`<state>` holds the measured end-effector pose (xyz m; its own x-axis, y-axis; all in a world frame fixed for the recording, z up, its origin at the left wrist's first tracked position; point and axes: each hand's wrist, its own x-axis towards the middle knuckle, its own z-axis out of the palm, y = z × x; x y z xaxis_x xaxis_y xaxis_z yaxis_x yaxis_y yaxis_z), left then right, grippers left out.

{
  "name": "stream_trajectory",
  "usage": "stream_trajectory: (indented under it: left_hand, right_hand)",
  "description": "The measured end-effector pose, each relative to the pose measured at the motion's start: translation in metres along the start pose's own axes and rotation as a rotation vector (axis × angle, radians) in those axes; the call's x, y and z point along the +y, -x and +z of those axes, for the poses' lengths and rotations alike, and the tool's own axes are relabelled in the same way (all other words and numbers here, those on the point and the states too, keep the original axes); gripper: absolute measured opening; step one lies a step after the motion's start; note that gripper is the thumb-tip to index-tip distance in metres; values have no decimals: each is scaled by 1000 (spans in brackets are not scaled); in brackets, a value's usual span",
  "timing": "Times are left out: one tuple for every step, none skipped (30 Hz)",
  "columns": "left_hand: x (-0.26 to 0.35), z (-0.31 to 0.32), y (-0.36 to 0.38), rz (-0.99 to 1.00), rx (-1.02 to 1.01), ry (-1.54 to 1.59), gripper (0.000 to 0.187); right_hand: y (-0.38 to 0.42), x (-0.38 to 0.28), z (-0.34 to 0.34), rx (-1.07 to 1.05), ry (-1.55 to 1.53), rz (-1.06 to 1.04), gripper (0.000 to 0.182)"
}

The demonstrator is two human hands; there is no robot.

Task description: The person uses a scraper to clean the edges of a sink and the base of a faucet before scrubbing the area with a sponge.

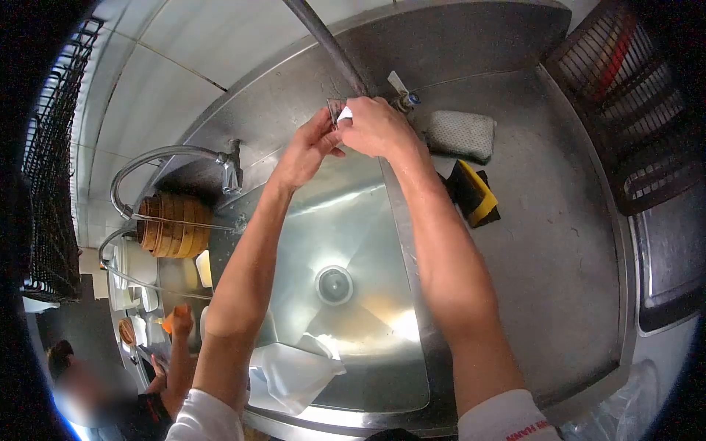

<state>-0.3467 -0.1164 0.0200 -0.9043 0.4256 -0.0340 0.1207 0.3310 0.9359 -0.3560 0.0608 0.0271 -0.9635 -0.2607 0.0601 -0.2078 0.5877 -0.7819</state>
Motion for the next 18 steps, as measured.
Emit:
stream_trajectory:
  left_hand:
    - [0, 0, 0, 1, -4, -1, 31]
    - [-1, -1, -1, -9, -2, 8, 32]
    - [0, 0, -1, -22, 0, 19, 33]
    - [0, 0, 0, -33, 5, 31, 34]
    - [0, -1, 0, -28, -6, 40, 35]
    - [-1, -2, 1, -24, -17, 49, 36]
    - [-3, -4, 1, -19, -27, 58, 38]
    - [-6, -4, 0, -15, -25, 69, 39]
    - [-10, -3, 0, -12, -24, 83, 39]
    - [-13, -4, -1, -7, -22, 95, 40]
    - [-16, -5, -2, 3, -30, 111, 41]
    - [-16, -6, -3, 11, -36, 127, 41]
    - [-17, -4, -1, 12, -51, 148, 42]
    - [-17, -3, -1, -1, -49, 171, 41]
    - [-14, -3, 1, -13, -39, 193, 41]
    - [-12, -2, 2, -24, -30, 216, 41]
    - [-11, 0, 2, -22, -3, 208, 38]
    - [-14, 5, 1, -18, 25, 202, 36]
  right_hand:
    - [-1, -2, -1, 0, 22, 16, 37]
    - [-1, -5, -1, 2, 43, 34, 39]
    - [1, -9, -1, 1, 62, 52, 40]
    - [3, -11, 0, 12, 78, 55, 40]
    - [5, -13, 0, 27, 96, 56, 40]
    - [6, -15, 0, 40, 113, 57, 41]
    - [6, -16, 0, 46, 107, 56, 40]
    - [6, -16, 1, 52, 98, 58, 39]
    - [7, -17, 2, 57, 91, 61, 39]
    - [7, -15, 7, 92, 117, 15, 38]
    - [4, -11, 17, 128, 141, -34, 37]
    - [3, -11, 22, 163, 164, -84, 37]
    - [4, -6, 22, 135, 120, -79, 36]
    - [3, -1, 18, 115, 80, -80, 35]
    - [2, -5, 12, 91, 40, -88, 34]
    - [3, -8, 8, 51, 26, -29, 34]
    - [6, -10, 3, 8, 15, 31, 34]
    - [9, -14, -2, -34, 9, 91, 34]
